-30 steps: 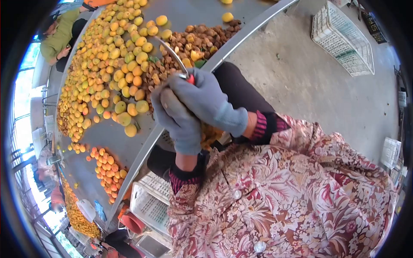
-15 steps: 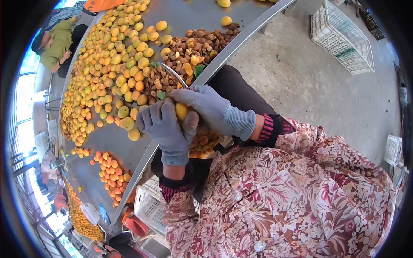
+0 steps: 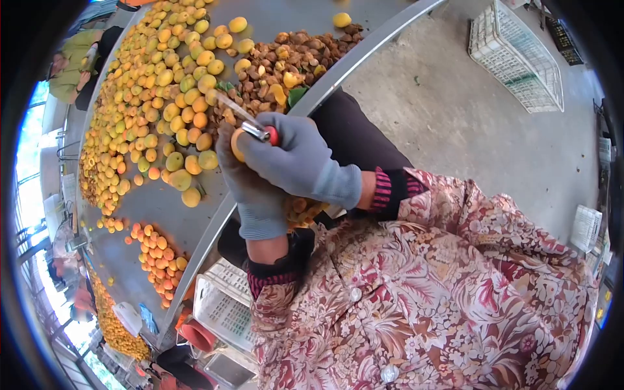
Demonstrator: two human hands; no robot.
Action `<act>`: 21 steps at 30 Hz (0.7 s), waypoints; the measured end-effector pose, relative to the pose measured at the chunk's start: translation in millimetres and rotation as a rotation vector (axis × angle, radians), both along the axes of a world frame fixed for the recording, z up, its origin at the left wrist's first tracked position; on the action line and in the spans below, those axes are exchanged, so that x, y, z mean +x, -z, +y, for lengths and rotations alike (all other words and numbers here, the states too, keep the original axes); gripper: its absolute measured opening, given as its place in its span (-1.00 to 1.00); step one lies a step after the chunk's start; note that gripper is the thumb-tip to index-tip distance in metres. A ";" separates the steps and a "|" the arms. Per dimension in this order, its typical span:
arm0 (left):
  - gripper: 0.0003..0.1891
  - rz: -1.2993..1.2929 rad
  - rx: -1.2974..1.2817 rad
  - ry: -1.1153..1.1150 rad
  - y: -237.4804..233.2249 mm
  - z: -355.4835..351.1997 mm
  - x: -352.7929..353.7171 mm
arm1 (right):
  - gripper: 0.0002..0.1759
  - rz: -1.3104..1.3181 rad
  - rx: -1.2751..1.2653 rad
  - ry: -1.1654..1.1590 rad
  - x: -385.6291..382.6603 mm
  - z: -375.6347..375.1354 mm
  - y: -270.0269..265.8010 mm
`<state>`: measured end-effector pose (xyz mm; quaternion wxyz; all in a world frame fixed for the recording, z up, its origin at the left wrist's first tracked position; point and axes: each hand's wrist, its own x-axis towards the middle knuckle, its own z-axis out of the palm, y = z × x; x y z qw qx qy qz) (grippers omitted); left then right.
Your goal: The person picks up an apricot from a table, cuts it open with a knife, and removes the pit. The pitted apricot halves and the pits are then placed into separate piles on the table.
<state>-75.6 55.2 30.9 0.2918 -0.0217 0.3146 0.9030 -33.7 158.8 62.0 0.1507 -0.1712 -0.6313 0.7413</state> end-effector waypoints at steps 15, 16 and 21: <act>-0.61 0.745 -1.443 -0.172 15.8 -55.1 47.8 | -0.67 -0.056 -0.797 -0.631 3.8 36.3 43.5; -0.61 0.740 -1.446 -0.179 -4.6 -44.0 54.0 | -0.67 -0.059 -0.796 -0.638 6.7 31.8 39.5; -0.48 1.149 -1.104 -0.208 -15.8 -19.3 42.3 | -0.60 -0.141 -0.525 -0.489 9.3 9.4 15.3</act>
